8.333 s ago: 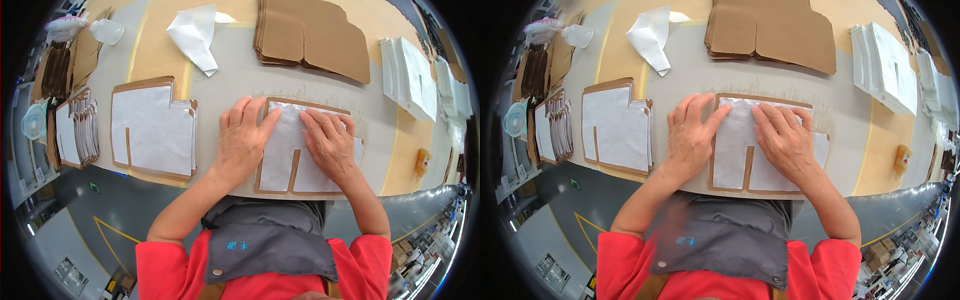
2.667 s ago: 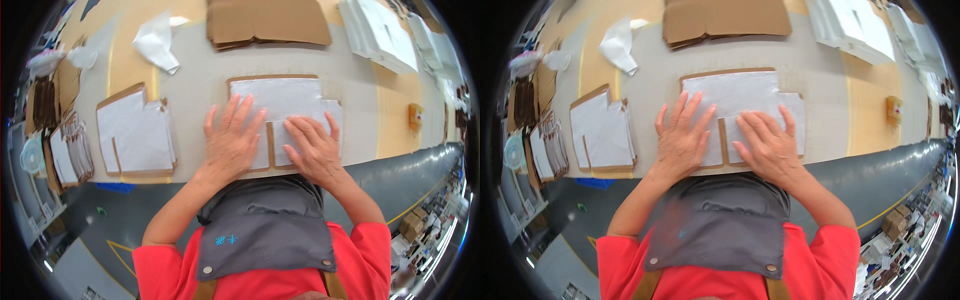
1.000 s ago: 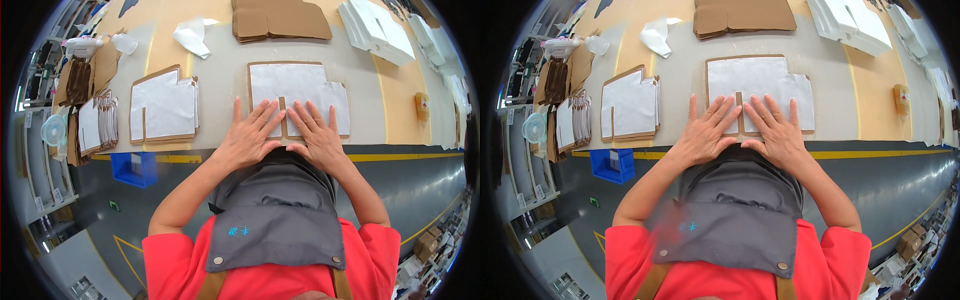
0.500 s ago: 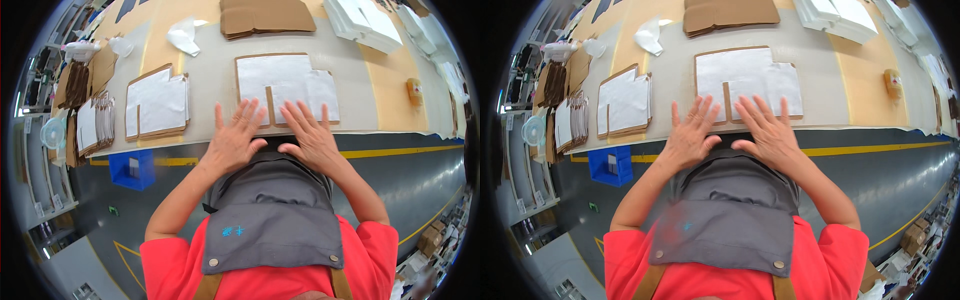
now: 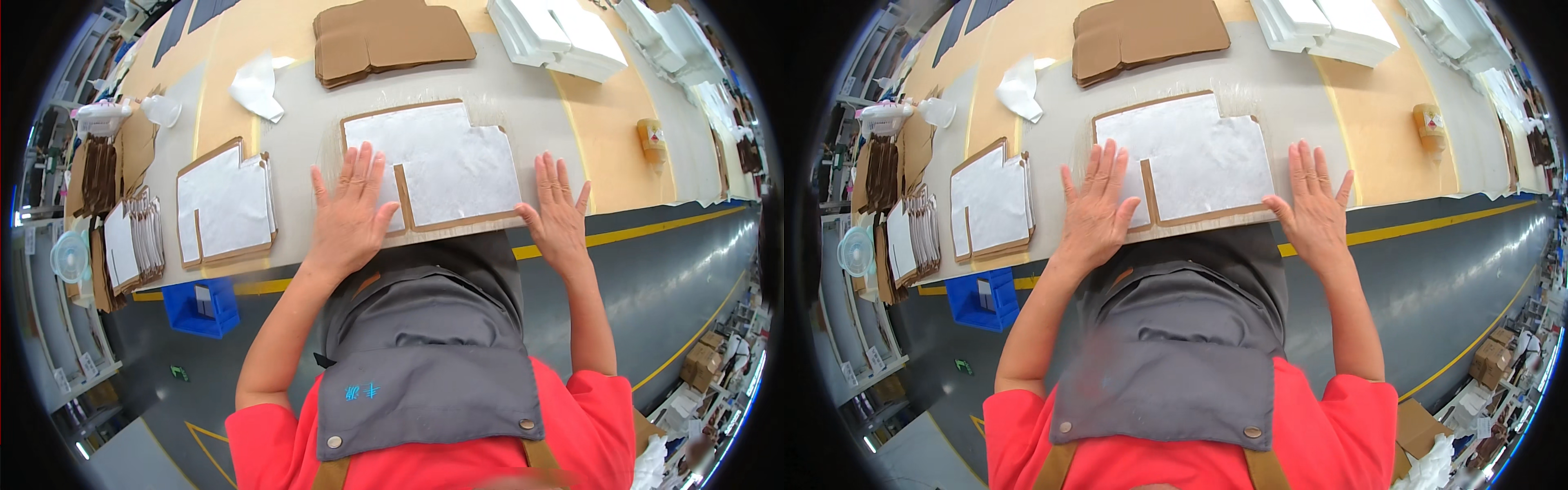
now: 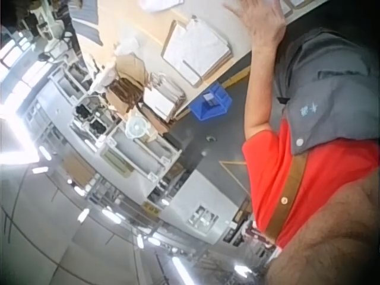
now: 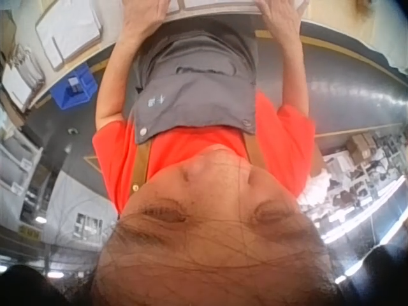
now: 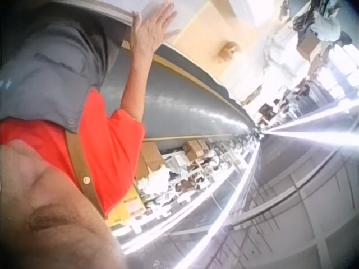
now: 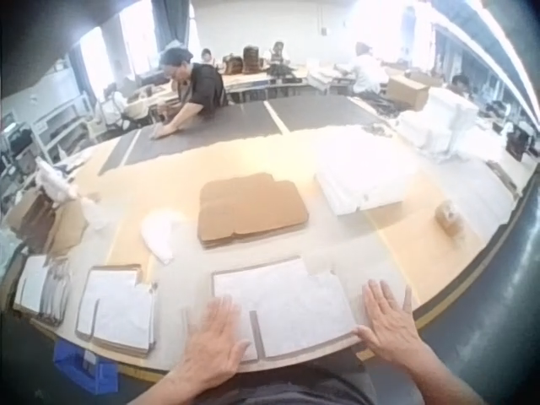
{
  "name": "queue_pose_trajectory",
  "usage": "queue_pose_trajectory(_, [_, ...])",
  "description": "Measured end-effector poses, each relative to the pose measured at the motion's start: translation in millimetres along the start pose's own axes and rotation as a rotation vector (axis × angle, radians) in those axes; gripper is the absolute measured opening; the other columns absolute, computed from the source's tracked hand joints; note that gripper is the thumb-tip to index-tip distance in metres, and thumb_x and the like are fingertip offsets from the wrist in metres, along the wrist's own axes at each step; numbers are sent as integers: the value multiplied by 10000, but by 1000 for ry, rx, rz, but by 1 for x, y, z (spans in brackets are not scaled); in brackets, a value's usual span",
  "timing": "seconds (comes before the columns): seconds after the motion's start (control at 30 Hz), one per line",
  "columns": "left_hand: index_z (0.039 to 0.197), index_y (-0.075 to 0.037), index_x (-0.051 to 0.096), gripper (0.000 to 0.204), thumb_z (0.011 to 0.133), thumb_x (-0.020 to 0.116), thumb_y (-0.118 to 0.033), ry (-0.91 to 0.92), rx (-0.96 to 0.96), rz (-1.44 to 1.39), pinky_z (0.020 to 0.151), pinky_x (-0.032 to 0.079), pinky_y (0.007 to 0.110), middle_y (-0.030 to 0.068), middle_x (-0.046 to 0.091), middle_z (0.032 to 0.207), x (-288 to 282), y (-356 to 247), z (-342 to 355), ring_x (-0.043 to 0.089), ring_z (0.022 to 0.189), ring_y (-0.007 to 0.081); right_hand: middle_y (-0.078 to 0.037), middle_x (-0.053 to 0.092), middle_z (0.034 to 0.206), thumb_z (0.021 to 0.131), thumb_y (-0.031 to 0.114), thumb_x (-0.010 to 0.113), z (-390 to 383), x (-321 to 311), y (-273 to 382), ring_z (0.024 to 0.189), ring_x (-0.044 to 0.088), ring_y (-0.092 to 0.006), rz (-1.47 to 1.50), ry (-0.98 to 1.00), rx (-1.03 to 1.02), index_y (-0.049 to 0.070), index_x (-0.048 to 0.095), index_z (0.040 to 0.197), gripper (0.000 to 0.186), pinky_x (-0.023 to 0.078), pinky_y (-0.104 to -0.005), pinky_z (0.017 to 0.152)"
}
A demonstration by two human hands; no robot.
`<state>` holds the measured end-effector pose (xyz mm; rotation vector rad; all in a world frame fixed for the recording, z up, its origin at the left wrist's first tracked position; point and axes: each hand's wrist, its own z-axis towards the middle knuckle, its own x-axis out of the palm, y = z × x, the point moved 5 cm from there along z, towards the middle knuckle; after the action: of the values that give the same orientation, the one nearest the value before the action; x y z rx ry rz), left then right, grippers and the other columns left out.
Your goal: Applying glue to cardboard pieces and carefully adhering paper reinforcement liners.
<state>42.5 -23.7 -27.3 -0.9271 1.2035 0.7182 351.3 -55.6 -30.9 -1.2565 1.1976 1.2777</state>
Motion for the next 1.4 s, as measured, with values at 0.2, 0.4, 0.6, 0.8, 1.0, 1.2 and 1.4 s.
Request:
queue_pose_trajectory(0.2, [1567,-51,278,670,1035,413,-436,52,257,-59,1218,45,575,141,227,1650,28,-53,54,170,1539,288,-30,204,1669,973,711,289,30,-19,-15,1547,136,-265,203,-103,81,189,219,1605,823,-15,-628,1195])
queue_pose_trajectory(0.4, [1553,-83,331,782,958,486,-566,143,630,-321,1235,114,520,122,278,1635,44,-124,42,214,1528,264,-52,227,1661,983,696,294,48,-19,-20,1543,153,-279,336,-105,68,183,258,1594,799,-8,-633,1193])
queue_pose_trajectory(0.6, [1533,-81,366,706,1006,408,-550,67,544,-175,1220,101,582,95,293,1630,36,-110,103,231,1520,234,-102,340,1608,1025,583,394,81,-34,-30,1495,288,-311,399,-231,35,134,403,1522,670,164,-596,1188])
queue_pose_trajectory(0.8, [1549,-143,355,652,1037,325,-546,17,447,-40,1199,64,643,90,266,1642,56,-90,163,204,1527,269,-127,515,1482,1042,409,510,116,-57,-18,1331,502,-339,657,-351,-25,76,540,1398,488,446,-371,1041])
queue_pose_trajectory(1.0, [1573,-204,314,649,1041,281,-575,-25,341,23,1194,22,660,91,207,1660,49,-59,175,144,1543,257,-109,656,1272,1034,319,549,148,-61,-6,1140,621,-286,733,-421,-126,62,651,1249,350,490,-368,939])
queue_pose_trajectory(1.2, [1556,-184,349,695,1009,324,-613,-42,419,-51,1188,71,654,107,277,1634,49,-86,144,188,1529,259,-93,680,1160,1003,296,599,192,-26,-8,987,644,-204,961,-202,-39,63,682,1194,312,504,-321,847])
queue_pose_trajectory(1.4, [1525,-189,396,775,944,344,-699,-18,707,-379,1220,122,566,139,326,1604,59,-155,70,276,1494,277,-88,662,1117,945,282,661,193,-20,45,1016,625,-244,711,-3,-269,61,650,1198,336,499,-349,872])
